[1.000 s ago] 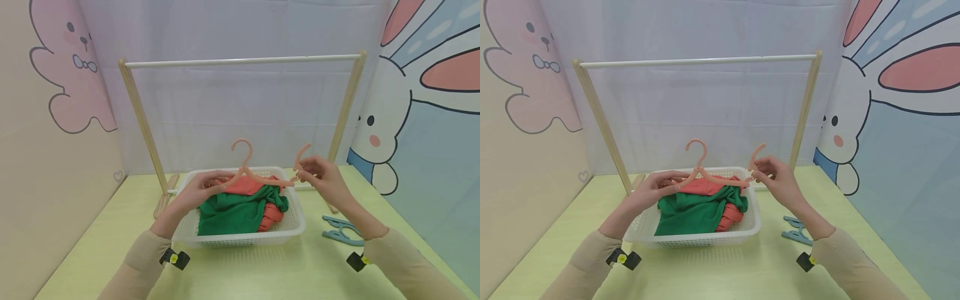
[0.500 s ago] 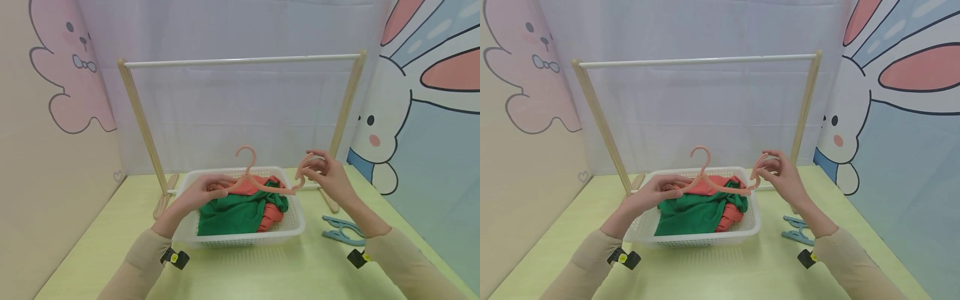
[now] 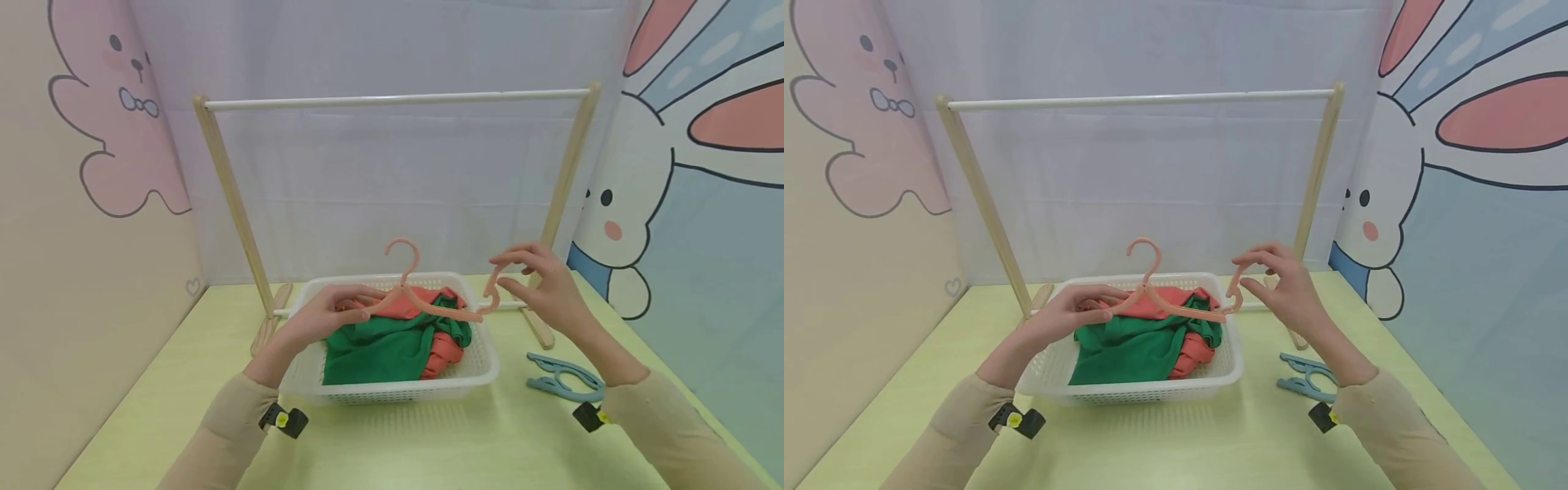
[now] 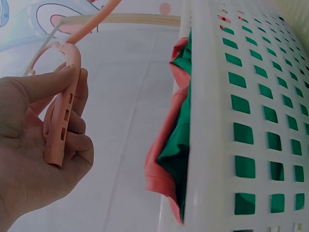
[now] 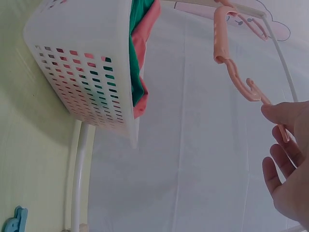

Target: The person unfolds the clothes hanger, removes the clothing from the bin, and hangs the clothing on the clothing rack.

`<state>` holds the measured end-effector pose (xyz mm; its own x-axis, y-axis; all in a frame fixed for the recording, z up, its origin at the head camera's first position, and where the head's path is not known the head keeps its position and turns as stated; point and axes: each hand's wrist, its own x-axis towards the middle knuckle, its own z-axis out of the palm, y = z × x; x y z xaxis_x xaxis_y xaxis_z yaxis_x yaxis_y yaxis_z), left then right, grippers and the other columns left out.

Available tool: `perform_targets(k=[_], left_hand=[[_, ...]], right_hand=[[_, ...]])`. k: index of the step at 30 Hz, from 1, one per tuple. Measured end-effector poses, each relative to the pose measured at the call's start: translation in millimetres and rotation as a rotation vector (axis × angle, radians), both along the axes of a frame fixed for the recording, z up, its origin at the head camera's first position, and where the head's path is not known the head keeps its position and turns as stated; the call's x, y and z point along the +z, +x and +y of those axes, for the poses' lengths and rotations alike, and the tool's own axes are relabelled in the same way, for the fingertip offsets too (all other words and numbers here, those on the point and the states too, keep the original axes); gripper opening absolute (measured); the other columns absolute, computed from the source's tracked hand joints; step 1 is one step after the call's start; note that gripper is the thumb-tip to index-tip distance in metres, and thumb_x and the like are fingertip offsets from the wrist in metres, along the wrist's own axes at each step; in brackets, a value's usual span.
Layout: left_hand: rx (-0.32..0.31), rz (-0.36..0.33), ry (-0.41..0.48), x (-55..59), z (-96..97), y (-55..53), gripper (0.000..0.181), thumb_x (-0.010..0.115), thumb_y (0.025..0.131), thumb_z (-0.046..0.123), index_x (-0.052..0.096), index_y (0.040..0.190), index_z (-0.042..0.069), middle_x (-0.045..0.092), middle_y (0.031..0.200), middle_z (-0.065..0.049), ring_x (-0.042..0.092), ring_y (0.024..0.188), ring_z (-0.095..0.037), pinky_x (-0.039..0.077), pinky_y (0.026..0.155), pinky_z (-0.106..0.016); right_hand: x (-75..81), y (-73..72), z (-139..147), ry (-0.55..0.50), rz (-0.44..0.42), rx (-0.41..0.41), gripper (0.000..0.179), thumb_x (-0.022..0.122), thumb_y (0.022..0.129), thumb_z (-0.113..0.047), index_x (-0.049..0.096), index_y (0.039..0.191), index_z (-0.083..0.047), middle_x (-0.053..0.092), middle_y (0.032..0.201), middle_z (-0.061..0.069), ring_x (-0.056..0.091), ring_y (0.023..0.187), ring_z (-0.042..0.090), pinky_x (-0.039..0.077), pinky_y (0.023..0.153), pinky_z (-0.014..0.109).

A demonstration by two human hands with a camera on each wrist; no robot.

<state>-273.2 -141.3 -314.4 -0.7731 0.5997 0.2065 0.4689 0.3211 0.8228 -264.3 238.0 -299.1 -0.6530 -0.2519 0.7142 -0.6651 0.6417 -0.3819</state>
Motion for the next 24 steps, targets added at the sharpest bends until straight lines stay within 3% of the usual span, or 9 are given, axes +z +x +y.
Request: perform_targets(k=[7, 12, 18, 24], left_hand=[[0.034, 0.015, 0.022, 4.6, -7.2, -0.5, 0.035, 0.059, 0.099, 0.016, 0.062, 0.134, 0.016, 0.063, 0.131, -0.013, 0.063, 0.113, -0.035, 0.052, 0.093, -0.057], [0.064, -0.004, 0.035, 5.6, -12.3, -3.4, 0.036, 0.059, 0.100, 0.018, 0.060, 0.136, 0.018, 0.064, 0.129, -0.014, 0.063, 0.108, -0.039, 0.055, 0.088, -0.051], [0.105, -0.042, 0.059, 7.4, -15.1, -5.6, 0.038, 0.058, 0.100, 0.018, 0.058, 0.138, 0.016, 0.063, 0.131, -0.016, 0.060, 0.104, -0.044, 0.056, 0.083, -0.044], [0.111, -0.050, 0.075, 10.1, -14.3, -5.4, 0.039, 0.058, 0.100, 0.018, 0.057, 0.140, 0.016, 0.062, 0.132, -0.018, 0.060, 0.104, -0.043, 0.055, 0.083, -0.049]], right_hand=[[1.2, -2.2, 3, -0.019, 0.143, -0.054, 0.028, 0.082, 0.073, 0.004, 0.076, 0.098, -0.007, 0.062, 0.104, 0.010, 0.045, 0.103, 0.009, 0.036, 0.080, 0.023], [1.0, -1.4, 7, -0.007, 0.207, -0.073, 0.026, 0.085, 0.069, 0.003, 0.076, 0.091, -0.006, 0.060, 0.090, 0.009, 0.043, 0.094, 0.015, 0.030, 0.083, 0.031], [-4.7, 0.6, 14, -0.029, 0.153, -0.097, 0.022, 0.086, 0.070, -0.002, 0.074, 0.086, -0.012, 0.056, 0.073, -0.001, 0.042, 0.083, 0.005, 0.030, 0.077, 0.025], [-14.8, 1.5, 15, -0.041, 0.094, -0.103, 0.018, 0.084, 0.075, -0.006, 0.072, 0.086, -0.015, 0.056, 0.067, -0.004, 0.045, 0.078, 0.002, 0.034, 0.073, 0.024]])
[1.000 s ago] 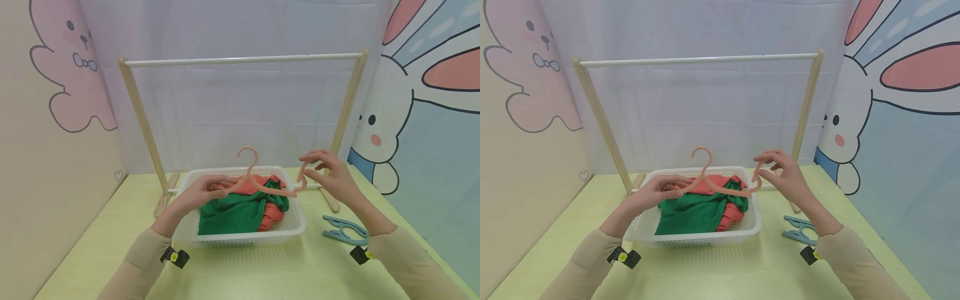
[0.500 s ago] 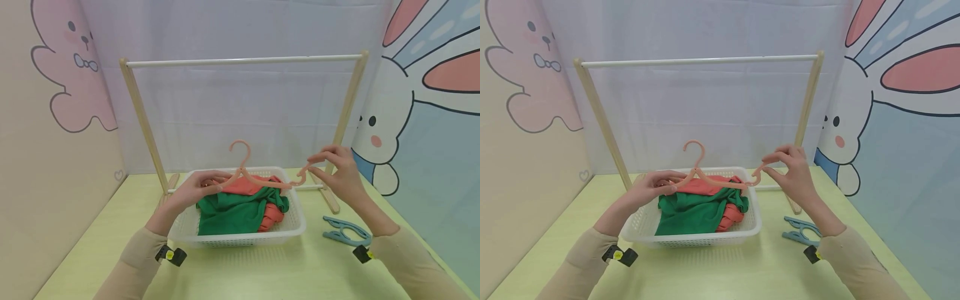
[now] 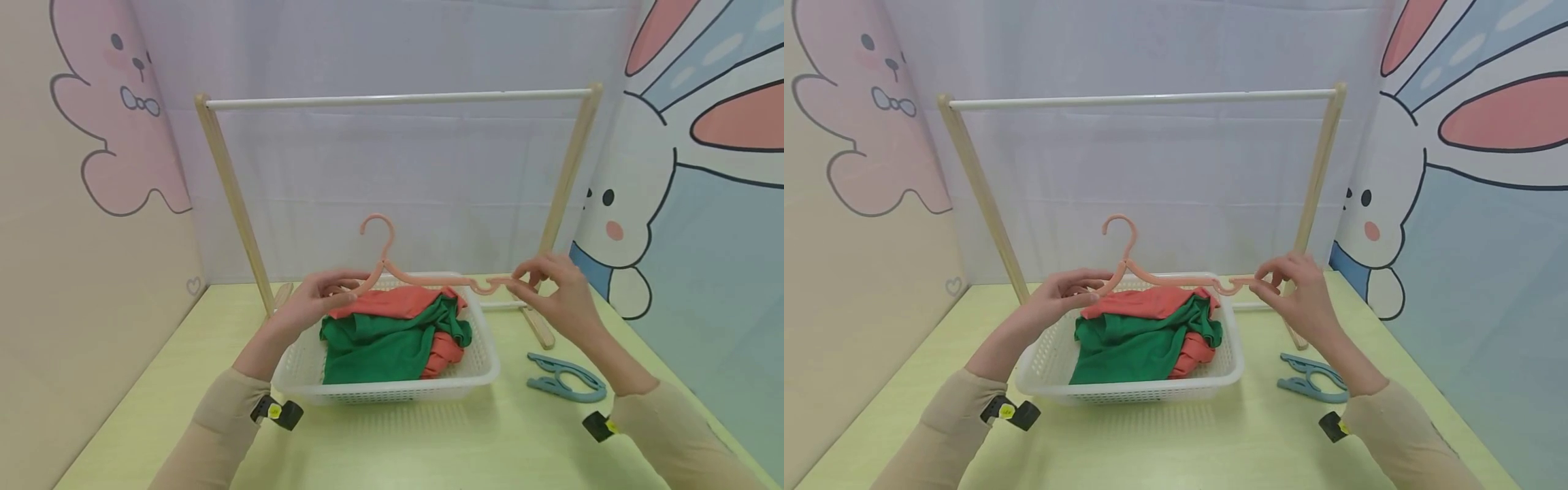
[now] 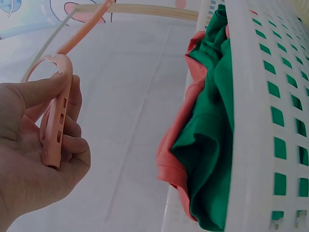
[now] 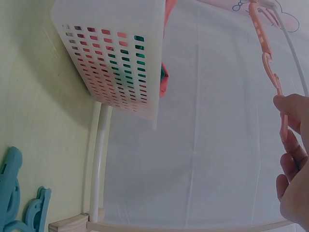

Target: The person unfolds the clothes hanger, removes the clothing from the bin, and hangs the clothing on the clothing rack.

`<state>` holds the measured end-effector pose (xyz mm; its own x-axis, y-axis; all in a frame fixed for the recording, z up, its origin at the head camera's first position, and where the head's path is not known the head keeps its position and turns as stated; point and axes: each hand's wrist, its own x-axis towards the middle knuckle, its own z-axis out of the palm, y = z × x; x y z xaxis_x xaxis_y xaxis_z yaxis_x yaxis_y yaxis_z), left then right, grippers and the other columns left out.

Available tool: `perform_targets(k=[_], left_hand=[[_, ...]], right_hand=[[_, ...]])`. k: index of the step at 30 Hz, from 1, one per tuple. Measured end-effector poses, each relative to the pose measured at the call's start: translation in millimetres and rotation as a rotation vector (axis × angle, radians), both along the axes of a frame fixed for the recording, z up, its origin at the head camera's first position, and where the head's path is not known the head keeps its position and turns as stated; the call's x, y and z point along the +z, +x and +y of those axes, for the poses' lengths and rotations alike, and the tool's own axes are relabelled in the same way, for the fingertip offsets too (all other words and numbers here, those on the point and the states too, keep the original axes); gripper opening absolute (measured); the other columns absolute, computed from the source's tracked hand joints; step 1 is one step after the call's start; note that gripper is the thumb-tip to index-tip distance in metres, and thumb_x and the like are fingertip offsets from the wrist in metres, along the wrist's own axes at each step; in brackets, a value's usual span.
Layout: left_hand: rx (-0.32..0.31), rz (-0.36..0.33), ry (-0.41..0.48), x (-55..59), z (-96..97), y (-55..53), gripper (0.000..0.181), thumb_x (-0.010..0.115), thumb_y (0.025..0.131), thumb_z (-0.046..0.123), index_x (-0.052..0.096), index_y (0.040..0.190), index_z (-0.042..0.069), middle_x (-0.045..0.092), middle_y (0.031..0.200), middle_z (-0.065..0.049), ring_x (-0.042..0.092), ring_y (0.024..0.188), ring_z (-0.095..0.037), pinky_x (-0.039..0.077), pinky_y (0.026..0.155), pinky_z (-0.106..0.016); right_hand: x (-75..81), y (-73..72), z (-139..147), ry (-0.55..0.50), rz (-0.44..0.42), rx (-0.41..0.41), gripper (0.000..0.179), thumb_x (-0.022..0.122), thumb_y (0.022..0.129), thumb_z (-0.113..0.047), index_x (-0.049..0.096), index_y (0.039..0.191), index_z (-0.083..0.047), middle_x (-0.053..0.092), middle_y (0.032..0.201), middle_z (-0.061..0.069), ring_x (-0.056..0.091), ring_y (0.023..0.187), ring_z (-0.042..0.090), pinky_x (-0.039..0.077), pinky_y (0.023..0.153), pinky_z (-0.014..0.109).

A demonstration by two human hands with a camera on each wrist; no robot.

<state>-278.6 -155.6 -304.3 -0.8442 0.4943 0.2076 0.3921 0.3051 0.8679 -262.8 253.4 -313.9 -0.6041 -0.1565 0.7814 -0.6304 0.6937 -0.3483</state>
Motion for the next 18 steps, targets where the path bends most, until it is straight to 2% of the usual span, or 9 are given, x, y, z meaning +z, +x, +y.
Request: perform_targets(k=[5, 10, 13, 18], left_hand=[[-0.004, -0.010, 0.000, 1.6, 0.8, 0.9, 0.039, 0.058, 0.100, 0.019, 0.057, 0.139, 0.016, 0.063, 0.131, -0.017, 0.059, 0.107, -0.045, 0.054, 0.086, -0.052], [-0.013, -0.003, -0.010, 0.7, 1.9, -0.3, 0.038, 0.058, 0.100, 0.018, 0.058, 0.138, 0.014, 0.063, 0.131, -0.018, 0.059, 0.105, -0.045, 0.055, 0.082, -0.045], [-0.027, 0.002, -0.010, -0.6, 4.8, -1.2, 0.038, 0.058, 0.100, 0.017, 0.058, 0.138, 0.014, 0.062, 0.132, -0.019, 0.059, 0.107, -0.045, 0.055, 0.081, -0.043], [-0.051, -0.007, -0.006, -2.5, 12.1, -1.0, 0.038, 0.058, 0.100, 0.021, 0.058, 0.138, 0.017, 0.062, 0.134, -0.013, 0.058, 0.116, -0.044, 0.053, 0.092, -0.052]], right_hand=[[-6.4, 0.8, 0, 0.004, -0.004, 0.021, 0.020, 0.083, 0.075, -0.004, 0.070, 0.086, -0.013, 0.056, 0.068, -0.005, 0.046, 0.076, 0.001, 0.036, 0.071, 0.020], [-9.4, 1.7, -2, 0.023, -0.006, 0.028, 0.021, 0.083, 0.075, -0.002, 0.069, 0.087, -0.012, 0.060, 0.076, -0.004, 0.046, 0.078, 0.003, 0.038, 0.069, 0.016], [-10.4, 3.7, -7, 0.010, -0.043, 0.053, 0.021, 0.082, 0.076, -0.002, 0.070, 0.089, -0.012, 0.062, 0.082, -0.003, 0.045, 0.080, 0.003, 0.041, 0.067, 0.013], [-10.7, 8.6, -21, 0.004, -0.098, 0.083, 0.020, 0.082, 0.079, -0.006, 0.071, 0.095, -0.011, 0.060, 0.086, -0.001, 0.047, 0.079, 0.001, 0.049, 0.071, 0.006]])
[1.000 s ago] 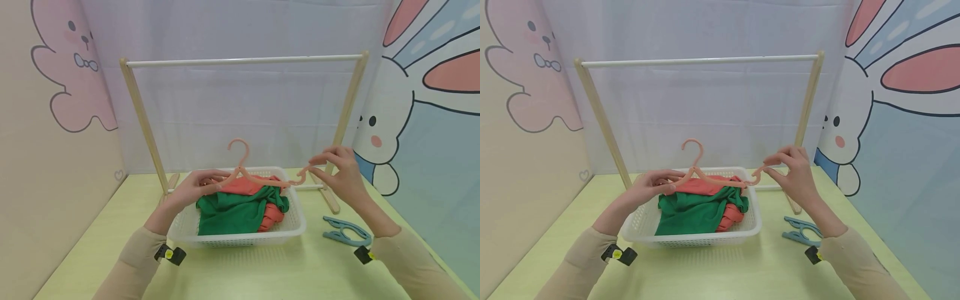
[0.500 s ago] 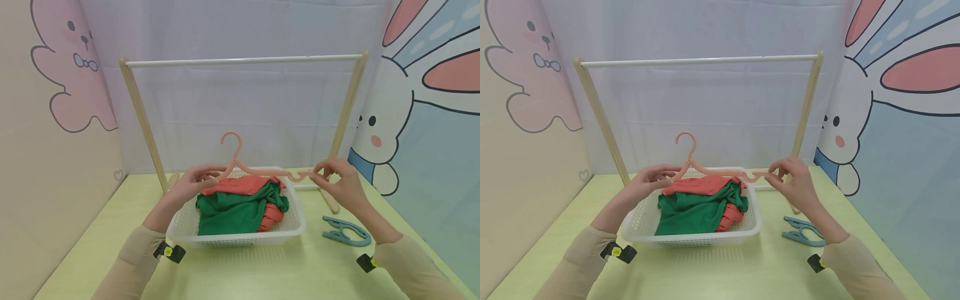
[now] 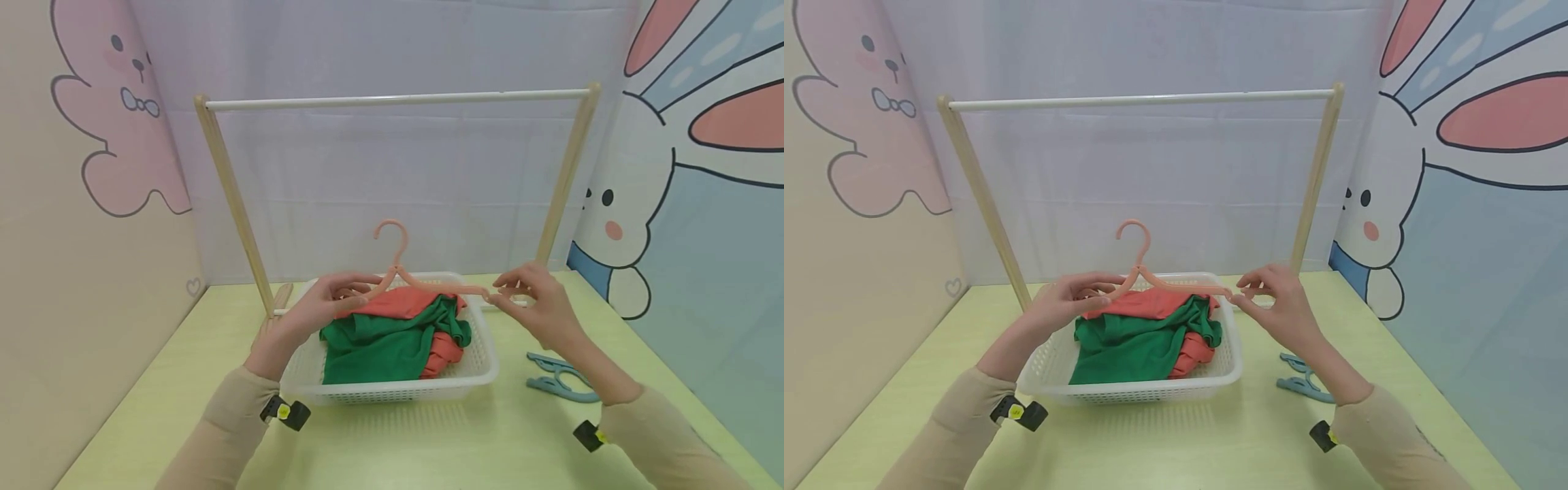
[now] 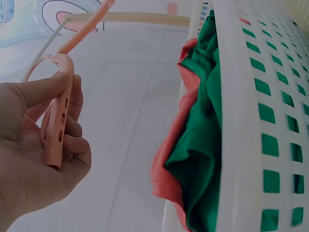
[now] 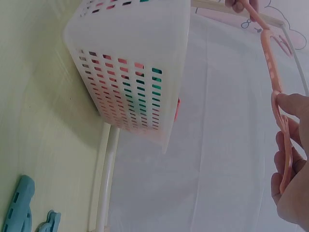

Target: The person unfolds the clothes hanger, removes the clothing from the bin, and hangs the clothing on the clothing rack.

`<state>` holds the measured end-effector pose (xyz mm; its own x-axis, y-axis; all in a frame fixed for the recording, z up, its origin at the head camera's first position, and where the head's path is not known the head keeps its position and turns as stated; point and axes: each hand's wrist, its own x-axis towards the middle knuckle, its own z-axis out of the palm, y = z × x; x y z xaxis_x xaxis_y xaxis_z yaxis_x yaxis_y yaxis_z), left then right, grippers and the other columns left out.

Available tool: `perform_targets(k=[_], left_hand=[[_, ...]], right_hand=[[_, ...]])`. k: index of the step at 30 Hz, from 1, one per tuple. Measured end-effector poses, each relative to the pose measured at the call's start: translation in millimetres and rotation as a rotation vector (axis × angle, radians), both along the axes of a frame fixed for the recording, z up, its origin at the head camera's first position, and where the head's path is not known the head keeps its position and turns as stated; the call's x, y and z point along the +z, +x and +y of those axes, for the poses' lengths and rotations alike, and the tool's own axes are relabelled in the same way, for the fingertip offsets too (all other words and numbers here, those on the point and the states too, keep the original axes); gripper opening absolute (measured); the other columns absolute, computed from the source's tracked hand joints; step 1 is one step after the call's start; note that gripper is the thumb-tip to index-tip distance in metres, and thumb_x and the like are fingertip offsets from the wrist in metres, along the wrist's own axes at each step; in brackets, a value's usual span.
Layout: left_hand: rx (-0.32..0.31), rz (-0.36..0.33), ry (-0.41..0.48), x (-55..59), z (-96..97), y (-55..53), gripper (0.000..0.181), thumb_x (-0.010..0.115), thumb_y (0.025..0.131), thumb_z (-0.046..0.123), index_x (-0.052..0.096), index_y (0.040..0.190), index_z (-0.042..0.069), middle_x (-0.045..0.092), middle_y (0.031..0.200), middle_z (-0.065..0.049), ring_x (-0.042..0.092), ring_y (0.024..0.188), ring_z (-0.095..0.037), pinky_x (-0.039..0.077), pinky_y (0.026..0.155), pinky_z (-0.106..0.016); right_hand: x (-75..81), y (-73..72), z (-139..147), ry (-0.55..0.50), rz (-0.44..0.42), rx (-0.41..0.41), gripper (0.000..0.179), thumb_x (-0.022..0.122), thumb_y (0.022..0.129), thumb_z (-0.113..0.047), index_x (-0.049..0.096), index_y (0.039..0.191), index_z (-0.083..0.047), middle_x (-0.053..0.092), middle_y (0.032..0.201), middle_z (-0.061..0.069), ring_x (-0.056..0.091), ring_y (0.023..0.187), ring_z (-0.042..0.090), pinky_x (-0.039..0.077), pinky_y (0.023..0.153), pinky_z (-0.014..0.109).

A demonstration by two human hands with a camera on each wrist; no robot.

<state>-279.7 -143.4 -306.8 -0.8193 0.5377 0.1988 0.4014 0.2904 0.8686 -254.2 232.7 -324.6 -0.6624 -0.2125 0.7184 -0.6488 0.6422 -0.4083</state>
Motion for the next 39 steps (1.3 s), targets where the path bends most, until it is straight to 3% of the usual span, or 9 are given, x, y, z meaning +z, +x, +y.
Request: perform_targets(k=[5, 11, 16, 22, 29, 33, 39], left_hand=[[0.000, 0.004, -0.001, 0.6, 4.9, 1.4, 0.037, 0.058, 0.100, 0.020, 0.059, 0.137, 0.018, 0.062, 0.134, -0.013, 0.057, 0.121, -0.044, 0.050, 0.097, -0.059], [0.001, 0.012, -0.010, 1.3, 8.6, 1.5, 0.037, 0.058, 0.100, 0.022, 0.059, 0.137, 0.020, 0.062, 0.134, -0.013, 0.060, 0.117, -0.041, 0.052, 0.095, -0.055], [-0.001, 0.002, -0.005, 2.4, 10.0, 1.7, 0.037, 0.058, 0.100, 0.019, 0.059, 0.137, 0.018, 0.061, 0.134, -0.014, 0.059, 0.116, -0.044, 0.051, 0.095, -0.056], [0.013, -0.001, -0.013, 0.2, 7.2, 0.0, 0.033, 0.059, 0.100, 0.020, 0.063, 0.133, 0.021, 0.064, 0.129, -0.012, 0.061, 0.113, -0.043, 0.051, 0.093, -0.056], [0.090, 0.067, -0.046, -1.5, -1.3, -6.3, 0.025, 0.064, 0.097, 0.024, 0.071, 0.120, 0.017, 0.069, 0.117, -0.007, 0.061, 0.096, -0.030, 0.056, 0.075, -0.044], [0.080, 0.134, -0.090, -2.8, -6.1, -7.7, 0.022, 0.064, 0.097, 0.021, 0.073, 0.116, 0.016, 0.071, 0.113, -0.007, 0.061, 0.090, -0.022, 0.057, 0.074, -0.045], [0.064, 0.173, -0.109, -4.7, -6.9, -7.3, 0.022, 0.061, 0.098, 0.015, 0.073, 0.117, 0.016, 0.070, 0.118, -0.009, 0.064, 0.092, -0.022, 0.058, 0.076, -0.046]], right_hand=[[-0.1, 2.9, -13, -0.003, 0.011, -0.035, 0.018, 0.082, 0.079, -0.007, 0.072, 0.093, -0.011, 0.058, 0.079, 0.000, 0.047, 0.075, 0.006, 0.052, 0.070, 0.010], [-1.6, 5.8, -22, -0.027, -0.027, -0.056, 0.018, 0.081, 0.081, -0.008, 0.074, 0.097, -0.012, 0.063, 0.080, 0.001, 0.049, 0.081, 0.007, 0.051, 0.065, 0.016], [1.8, 10.2, -26, -0.020, -0.133, -0.086, 0.017, 0.077, 0.086, -0.015, 0.075, 0.103, -0.016, 0.068, 0.084, -0.001, 0.048, 0.083, 0.009, 0.049, 0.071, 0.027], [8.1, 14.6, -26, -0.042, -0.249, -0.100, 0.017, 0.075, 0.089, -0.023, 0.076, 0.105, -0.018, 0.072, 0.090, 0.002, 0.050, 0.081, 0.013, 0.044, 0.073, 0.027], [7.7, 13.4, -21, -0.044, -0.218, -0.106, 0.016, 0.075, 0.088, -0.021, 0.077, 0.103, -0.018, 0.073, 0.089, 0.002, 0.050, 0.083, 0.007, 0.048, 0.071, 0.023], [7.2, 13.0, -19, -0.028, -0.188, -0.109, 0.015, 0.076, 0.087, -0.018, 0.078, 0.102, -0.017, 0.074, 0.088, 0.002, 0.050, 0.082, 0.005, 0.047, 0.070, 0.023], [4.9, 10.9, -17, -0.024, -0.172, -0.109, 0.015, 0.076, 0.086, -0.017, 0.078, 0.101, -0.017, 0.074, 0.087, 0.002, 0.049, 0.080, 0.004, 0.045, 0.072, 0.027]])
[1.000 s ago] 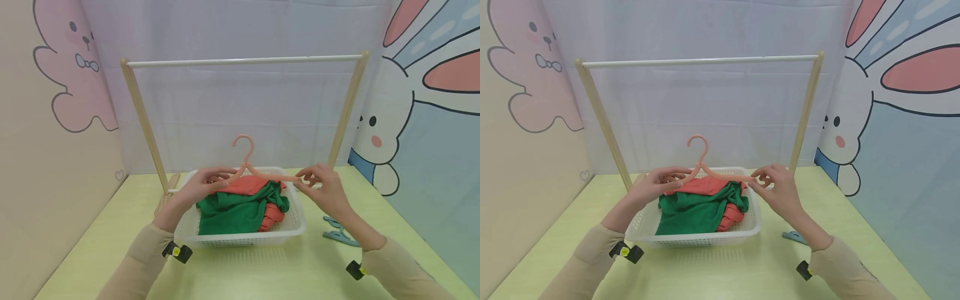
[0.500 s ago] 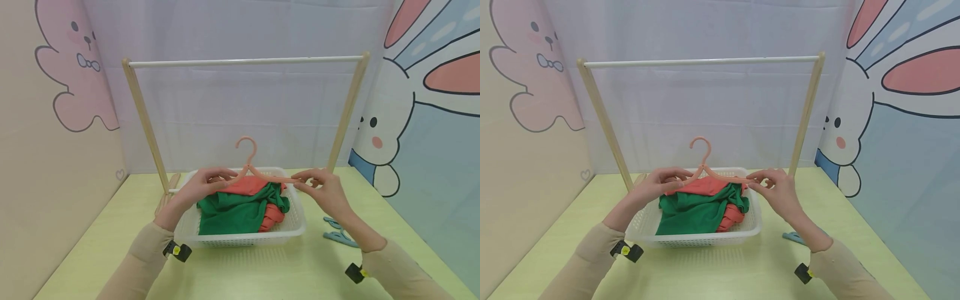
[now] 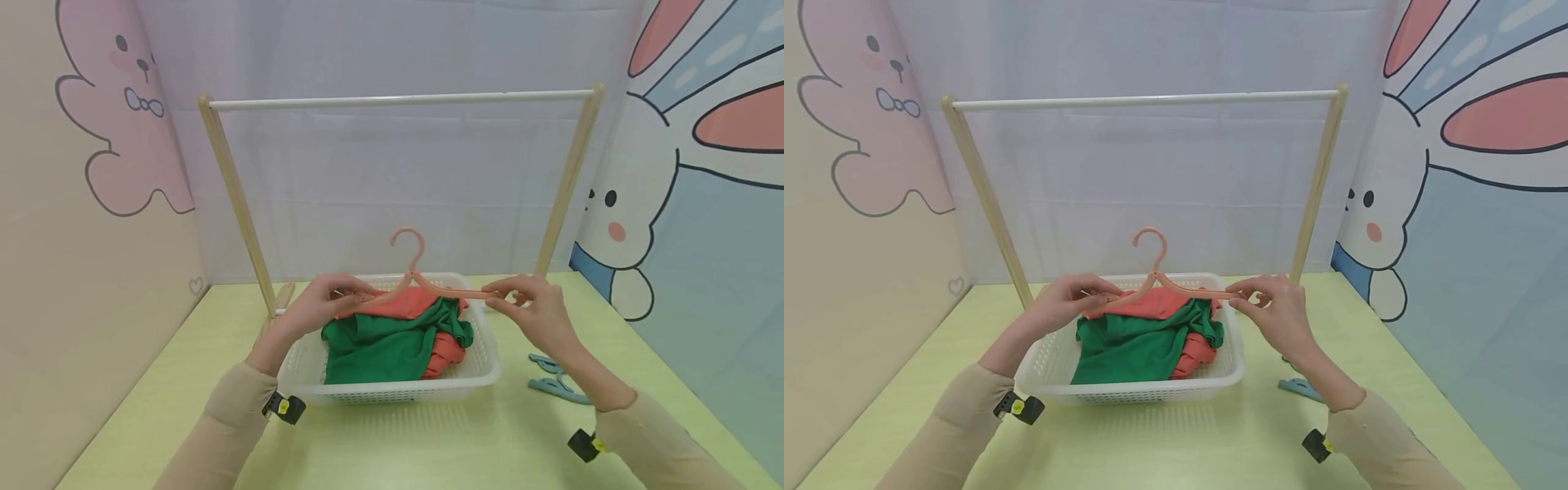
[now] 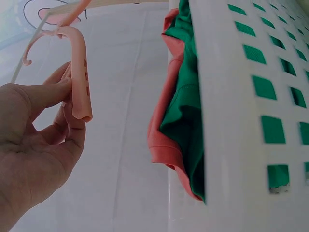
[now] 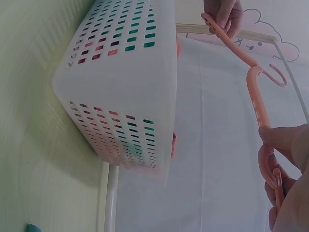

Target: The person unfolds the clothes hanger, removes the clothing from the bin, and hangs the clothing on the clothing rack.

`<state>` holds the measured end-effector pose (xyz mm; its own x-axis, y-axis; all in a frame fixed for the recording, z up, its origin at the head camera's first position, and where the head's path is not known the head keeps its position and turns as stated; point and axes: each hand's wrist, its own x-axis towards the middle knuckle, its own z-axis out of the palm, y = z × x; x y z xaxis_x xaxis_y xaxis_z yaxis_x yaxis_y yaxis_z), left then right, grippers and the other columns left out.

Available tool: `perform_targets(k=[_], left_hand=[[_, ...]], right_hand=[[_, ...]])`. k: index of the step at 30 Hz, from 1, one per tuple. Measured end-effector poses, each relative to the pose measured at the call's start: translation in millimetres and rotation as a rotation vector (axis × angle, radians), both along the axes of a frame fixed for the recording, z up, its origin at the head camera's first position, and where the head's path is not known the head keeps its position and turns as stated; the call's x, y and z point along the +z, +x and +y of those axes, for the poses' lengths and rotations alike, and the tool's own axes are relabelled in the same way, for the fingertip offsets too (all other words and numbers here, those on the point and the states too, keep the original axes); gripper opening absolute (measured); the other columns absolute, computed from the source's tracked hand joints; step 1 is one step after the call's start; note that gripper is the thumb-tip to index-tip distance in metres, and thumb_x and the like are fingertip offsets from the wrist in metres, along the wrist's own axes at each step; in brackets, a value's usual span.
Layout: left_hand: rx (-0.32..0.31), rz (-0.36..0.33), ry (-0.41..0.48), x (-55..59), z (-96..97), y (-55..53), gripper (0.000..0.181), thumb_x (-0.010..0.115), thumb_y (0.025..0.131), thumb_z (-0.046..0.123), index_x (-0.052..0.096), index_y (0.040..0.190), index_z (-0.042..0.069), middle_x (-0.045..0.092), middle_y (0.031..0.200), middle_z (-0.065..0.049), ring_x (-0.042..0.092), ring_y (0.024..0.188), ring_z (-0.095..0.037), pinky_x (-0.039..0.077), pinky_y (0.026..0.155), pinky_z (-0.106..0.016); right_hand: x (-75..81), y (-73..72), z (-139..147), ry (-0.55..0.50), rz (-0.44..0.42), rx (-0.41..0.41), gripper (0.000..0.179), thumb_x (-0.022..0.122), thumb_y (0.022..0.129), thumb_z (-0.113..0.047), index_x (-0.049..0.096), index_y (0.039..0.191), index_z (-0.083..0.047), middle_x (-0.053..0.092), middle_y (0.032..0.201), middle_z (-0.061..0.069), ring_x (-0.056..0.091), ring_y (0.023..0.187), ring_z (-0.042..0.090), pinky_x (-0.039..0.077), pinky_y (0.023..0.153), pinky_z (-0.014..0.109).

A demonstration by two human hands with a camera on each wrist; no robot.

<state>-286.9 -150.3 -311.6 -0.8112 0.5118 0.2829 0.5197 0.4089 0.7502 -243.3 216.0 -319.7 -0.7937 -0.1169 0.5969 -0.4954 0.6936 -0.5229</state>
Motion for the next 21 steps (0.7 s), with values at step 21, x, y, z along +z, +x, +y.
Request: perform_targets(k=[21], left_hand=[[0.138, -0.056, 0.164, 9.3, -14.4, -3.8, 0.040, 0.061, 0.098, 0.017, 0.056, 0.137, 0.010, 0.064, 0.114, -0.023, 0.066, 0.087, -0.008, 0.057, 0.082, -0.027]], right_hand=[[1.8, 1.6, 13, -0.042, -0.105, -0.015, 0.018, 0.073, 0.091, -0.027, 0.076, 0.107, -0.019, 0.069, 0.092, 0.003, 0.050, 0.085, 0.012, 0.043, 0.074, 0.024]])
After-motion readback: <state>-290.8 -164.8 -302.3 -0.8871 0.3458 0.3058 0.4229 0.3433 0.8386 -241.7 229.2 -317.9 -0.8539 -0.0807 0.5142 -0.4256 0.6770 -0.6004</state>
